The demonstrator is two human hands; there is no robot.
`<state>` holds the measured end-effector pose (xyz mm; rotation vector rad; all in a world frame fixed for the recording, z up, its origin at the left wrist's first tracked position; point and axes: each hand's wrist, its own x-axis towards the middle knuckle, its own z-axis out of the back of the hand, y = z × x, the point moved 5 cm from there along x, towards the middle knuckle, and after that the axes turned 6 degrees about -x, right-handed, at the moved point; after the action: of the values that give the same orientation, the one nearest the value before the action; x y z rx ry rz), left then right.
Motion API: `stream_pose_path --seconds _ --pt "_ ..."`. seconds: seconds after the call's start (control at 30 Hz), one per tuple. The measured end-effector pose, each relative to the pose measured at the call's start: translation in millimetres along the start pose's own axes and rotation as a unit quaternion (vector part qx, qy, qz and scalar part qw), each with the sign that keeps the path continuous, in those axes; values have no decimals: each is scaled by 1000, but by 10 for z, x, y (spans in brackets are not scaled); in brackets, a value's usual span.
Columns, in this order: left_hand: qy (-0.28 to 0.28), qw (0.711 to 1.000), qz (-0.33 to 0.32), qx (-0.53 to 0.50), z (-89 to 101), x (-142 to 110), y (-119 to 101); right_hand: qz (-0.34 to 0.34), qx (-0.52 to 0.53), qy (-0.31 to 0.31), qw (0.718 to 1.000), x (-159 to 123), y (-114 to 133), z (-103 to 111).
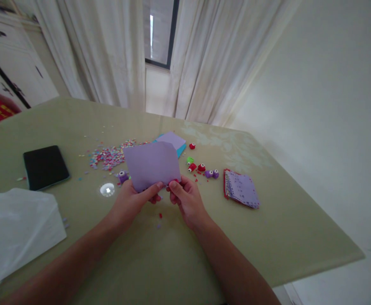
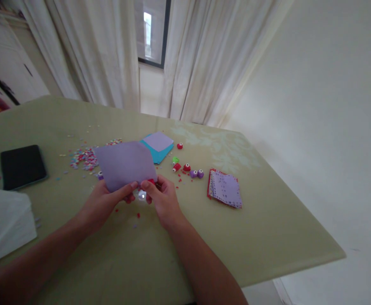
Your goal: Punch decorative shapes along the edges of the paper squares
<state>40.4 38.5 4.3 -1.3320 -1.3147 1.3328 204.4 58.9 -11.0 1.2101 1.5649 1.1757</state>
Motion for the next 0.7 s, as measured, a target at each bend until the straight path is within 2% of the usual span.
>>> stream_pose_path --seconds 0.17,0.3,0.47,0.57,0.7 --pt "1 1000 1 -1 14 5 15 5 -5 -4 1000 -8 26 0" --pt "-13 1000 -5 -16 66 34 70 10 40 15 999 9 53 -3" --pt "-17 999 -13 -26 77 44 83 19 87 -89 992 58 79 149" --pt "-19 999 -15 -34 65 34 61 26 29 -138 990 109 82 284" --pt "-18 999 -18 -39 70 32 63 32 -130 -123 983 171 65 389"
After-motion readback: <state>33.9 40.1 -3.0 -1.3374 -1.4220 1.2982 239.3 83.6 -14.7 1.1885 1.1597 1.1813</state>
